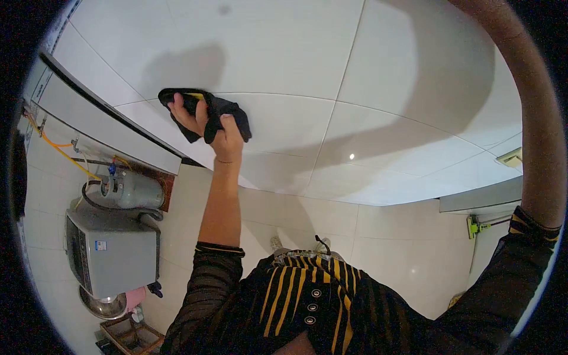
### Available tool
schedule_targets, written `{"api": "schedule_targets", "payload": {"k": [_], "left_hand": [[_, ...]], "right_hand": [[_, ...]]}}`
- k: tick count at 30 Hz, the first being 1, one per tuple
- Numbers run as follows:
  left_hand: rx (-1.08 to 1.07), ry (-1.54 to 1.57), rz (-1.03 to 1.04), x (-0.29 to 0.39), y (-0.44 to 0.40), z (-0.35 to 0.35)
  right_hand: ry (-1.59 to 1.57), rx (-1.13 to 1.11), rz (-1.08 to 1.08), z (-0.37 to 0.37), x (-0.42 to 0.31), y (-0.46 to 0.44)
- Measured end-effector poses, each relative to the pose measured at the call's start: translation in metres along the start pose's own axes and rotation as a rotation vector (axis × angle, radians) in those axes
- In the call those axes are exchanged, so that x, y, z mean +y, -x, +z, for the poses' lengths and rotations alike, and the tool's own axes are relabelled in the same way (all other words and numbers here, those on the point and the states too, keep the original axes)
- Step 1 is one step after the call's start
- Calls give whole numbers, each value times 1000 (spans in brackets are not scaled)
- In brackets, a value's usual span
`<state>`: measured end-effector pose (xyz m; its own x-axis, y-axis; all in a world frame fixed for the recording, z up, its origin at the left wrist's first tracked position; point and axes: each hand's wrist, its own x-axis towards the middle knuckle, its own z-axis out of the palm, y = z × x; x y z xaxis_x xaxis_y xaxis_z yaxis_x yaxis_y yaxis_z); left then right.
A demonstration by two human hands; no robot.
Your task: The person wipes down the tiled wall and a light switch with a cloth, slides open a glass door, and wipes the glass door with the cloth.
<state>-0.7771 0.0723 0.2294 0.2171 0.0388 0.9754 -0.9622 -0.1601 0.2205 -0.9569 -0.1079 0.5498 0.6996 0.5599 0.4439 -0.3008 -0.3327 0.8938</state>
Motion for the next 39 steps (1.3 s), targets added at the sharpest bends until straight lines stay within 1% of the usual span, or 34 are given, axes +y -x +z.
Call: {"api": "schedule_targets", "payload": {"k": [1,2,4,6,9,12,13,14,17,18,20,21,22,25,27,28,30,32,34,36,38,39], "left_hand": [[37,4,-51,8,2,6],[10,-3,-43,17,5,10],[-50,44,-92,46,12,20],[-74,74,-85,70,19,31],[-74,112,-130,97,25,46],[-216,134,-149,124,30,49],[-217,124,-150,128,33,52],[-212,119,-146,124,31,51],[-269,43,-48,101,27,42],[-198,36,-30,84,22,38],[-156,4,-37,54,16,23],[-88,37,9,43,13,20],[-92,25,3,39,13,17],[-79,26,-44,50,12,20],[-33,2,-117,63,15,29],[-20,57,-99,70,19,35],[-124,117,-123,101,26,42],[-244,63,-87,124,35,54],[-264,125,-127,130,32,54],[-256,100,-89,114,26,46],[-346,56,19,88,18,32],[-283,24,22,71,13,26]], "right_hand": [[-3,-4,2,0,-1,0],[-5,-8,4,0,-1,0],[-7,-11,2,-2,-2,-1],[-9,-13,0,-3,-4,-2],[-17,-15,11,-6,-6,-2],[-20,-20,20,-8,-9,-2],[-18,-17,20,-9,-10,-3],[-24,-15,28,-12,-9,-3],[-43,-22,45,-13,-7,4],[-44,-32,51,-9,-7,6],[-38,-25,57,-6,-9,6],[-34,-22,53,-5,-8,7],[-36,-19,56,-5,-8,7],[-37,-7,56,-6,-8,6],[-36,3,50,-7,-8,5],[-32,9,45,-7,-8,4],[-26,20,33,-9,-9,4],[-19,29,22,-12,-9,2],[6,56,18,-13,-4,4],[-63,-23,15,-22,-6,2],[-70,-40,15,-17,-5,7],[-75,-55,19,-14,-1,11]]}}
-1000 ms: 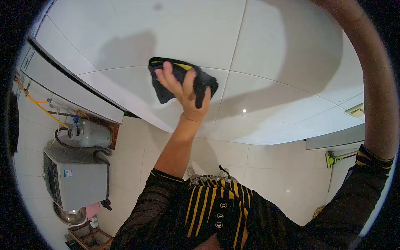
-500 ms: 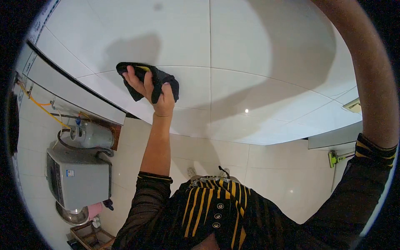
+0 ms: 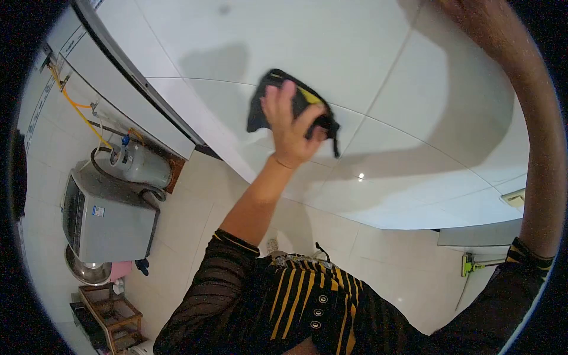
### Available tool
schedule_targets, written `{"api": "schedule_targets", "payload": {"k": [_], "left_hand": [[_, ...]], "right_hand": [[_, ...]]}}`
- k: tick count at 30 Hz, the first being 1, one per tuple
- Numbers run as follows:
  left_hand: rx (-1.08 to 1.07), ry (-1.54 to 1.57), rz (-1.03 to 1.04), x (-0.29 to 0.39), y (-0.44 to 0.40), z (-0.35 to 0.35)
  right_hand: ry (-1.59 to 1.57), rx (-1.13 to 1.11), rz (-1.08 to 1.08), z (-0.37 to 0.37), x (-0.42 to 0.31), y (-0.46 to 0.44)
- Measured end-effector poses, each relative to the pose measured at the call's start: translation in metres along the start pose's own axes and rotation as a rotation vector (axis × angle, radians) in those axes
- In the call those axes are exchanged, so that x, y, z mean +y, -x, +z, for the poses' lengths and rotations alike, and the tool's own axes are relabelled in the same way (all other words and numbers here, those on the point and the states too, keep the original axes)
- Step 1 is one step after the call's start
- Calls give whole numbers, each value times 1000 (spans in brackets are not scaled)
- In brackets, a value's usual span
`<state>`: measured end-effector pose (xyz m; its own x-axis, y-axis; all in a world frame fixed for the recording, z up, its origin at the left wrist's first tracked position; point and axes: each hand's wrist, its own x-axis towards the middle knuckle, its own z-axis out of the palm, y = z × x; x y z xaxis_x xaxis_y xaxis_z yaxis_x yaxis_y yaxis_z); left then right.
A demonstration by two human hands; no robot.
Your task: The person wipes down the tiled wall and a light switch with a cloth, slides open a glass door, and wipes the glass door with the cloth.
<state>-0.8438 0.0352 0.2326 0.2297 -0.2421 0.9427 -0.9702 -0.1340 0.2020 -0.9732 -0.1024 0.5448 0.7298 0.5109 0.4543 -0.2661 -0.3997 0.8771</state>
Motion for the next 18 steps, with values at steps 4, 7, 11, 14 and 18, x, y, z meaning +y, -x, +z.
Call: {"api": "schedule_targets", "payload": {"k": [4,7,11,14,18], "left_hand": [[98,-45,39,-63,-8,-37],[124,-83,62,-101,-10,-57],[151,-113,111,-151,-11,-85],[215,-86,52,-178,-14,-108],[281,-79,-12,-178,-11,-100]], "right_hand": [[-22,-20,8,4,3,11],[-36,-39,14,4,5,15],[-49,-70,30,4,7,16],[-59,-95,48,5,9,17],[-74,-126,77,6,12,21]]}}
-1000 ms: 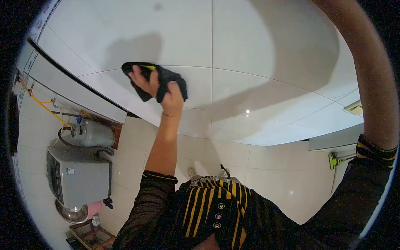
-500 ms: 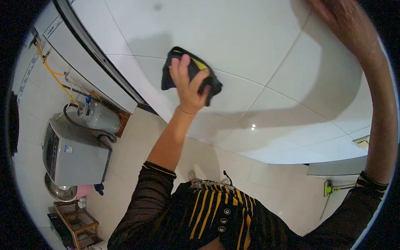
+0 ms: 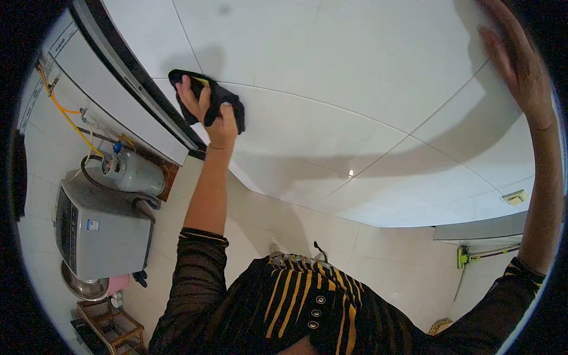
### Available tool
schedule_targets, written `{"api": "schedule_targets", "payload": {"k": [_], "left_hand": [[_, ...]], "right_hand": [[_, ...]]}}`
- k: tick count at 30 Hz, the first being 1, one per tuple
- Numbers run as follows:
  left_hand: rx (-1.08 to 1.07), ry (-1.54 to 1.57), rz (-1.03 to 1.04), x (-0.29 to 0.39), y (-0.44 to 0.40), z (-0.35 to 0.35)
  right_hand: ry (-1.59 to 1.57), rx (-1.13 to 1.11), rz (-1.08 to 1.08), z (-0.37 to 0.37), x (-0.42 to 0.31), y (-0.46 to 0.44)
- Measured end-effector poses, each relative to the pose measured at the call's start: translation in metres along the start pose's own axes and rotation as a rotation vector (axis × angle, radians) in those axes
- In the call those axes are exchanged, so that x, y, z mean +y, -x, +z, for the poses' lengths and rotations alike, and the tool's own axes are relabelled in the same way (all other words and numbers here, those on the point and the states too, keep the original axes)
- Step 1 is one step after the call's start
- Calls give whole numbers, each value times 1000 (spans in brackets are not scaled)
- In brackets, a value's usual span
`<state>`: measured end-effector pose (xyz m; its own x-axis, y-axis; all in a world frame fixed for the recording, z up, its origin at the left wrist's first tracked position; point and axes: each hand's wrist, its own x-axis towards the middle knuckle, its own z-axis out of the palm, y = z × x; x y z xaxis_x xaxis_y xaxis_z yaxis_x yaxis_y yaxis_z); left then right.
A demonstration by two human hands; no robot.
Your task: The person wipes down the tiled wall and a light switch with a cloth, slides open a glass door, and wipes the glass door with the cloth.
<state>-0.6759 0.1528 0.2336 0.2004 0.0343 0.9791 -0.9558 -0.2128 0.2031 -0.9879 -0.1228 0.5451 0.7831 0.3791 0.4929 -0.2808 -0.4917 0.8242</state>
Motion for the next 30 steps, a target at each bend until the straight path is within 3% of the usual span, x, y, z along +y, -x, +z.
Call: {"api": "schedule_targets", "payload": {"k": [2,7,9,11,16,20,25,27,30], "left_hand": [[83,40,-41,9,8,16],[-178,109,-95,99,26,40],[-132,100,-114,105,25,46],[-178,69,-45,90,22,39],[-52,-18,10,17,4,10],[59,75,-74,37,6,21],[-161,100,-89,99,22,37],[-130,79,-89,95,19,37],[-250,23,-15,67,13,20]], "right_hand": [[-11,-13,14,-1,1,0],[-36,-54,91,8,6,12],[-30,-74,122,8,7,12],[10,-22,45,5,5,7],[40,24,-7,3,5,4],[43,33,-8,4,4,3],[37,42,3,8,4,5],[42,38,15,8,4,5],[46,14,8,6,5,8]]}}
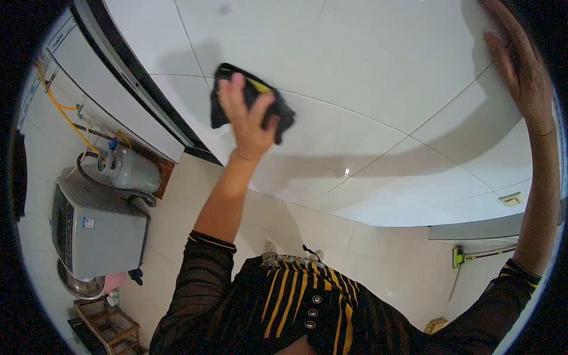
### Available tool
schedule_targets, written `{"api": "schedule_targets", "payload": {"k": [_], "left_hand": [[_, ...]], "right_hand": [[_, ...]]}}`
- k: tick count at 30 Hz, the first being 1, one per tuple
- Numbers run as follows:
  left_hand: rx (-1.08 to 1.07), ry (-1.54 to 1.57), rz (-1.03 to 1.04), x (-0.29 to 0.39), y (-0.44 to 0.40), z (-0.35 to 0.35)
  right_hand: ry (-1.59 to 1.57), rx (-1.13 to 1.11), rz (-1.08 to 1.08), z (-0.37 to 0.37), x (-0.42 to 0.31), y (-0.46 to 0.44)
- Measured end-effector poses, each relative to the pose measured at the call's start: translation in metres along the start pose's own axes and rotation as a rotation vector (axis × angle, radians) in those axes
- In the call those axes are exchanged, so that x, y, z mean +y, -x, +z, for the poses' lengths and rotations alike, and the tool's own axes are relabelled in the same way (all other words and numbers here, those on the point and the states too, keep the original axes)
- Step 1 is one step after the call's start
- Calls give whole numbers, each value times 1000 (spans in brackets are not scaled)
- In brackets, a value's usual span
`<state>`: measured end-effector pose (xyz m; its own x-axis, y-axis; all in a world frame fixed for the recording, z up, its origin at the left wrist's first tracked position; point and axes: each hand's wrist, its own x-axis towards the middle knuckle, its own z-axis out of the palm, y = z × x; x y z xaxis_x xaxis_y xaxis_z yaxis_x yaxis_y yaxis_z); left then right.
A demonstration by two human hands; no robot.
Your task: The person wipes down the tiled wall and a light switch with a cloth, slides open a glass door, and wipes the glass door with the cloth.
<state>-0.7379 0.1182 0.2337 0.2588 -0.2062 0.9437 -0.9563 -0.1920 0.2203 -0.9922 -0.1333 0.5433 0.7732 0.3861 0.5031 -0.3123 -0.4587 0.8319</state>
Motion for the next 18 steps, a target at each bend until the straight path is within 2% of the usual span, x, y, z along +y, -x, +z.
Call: {"api": "schedule_targets", "payload": {"k": [3,6,9,12,15,18], "left_hand": [[131,-48,25,-50,-6,-21],[211,-4,48,-87,-10,-44],[245,-73,-83,-109,-10,-52],[268,-53,-110,-98,-8,-44],[168,34,-4,-68,-5,-36],[80,-11,-9,-52,-3,-31]], "right_hand": [[-110,-95,164,2,-1,8],[-78,-42,160,3,-3,6],[-6,50,-8,-5,-5,-7],[-11,137,-71,-7,-5,-13],[-65,104,-174,-14,-3,-25],[-25,92,-160,-10,-2,-22]]}}
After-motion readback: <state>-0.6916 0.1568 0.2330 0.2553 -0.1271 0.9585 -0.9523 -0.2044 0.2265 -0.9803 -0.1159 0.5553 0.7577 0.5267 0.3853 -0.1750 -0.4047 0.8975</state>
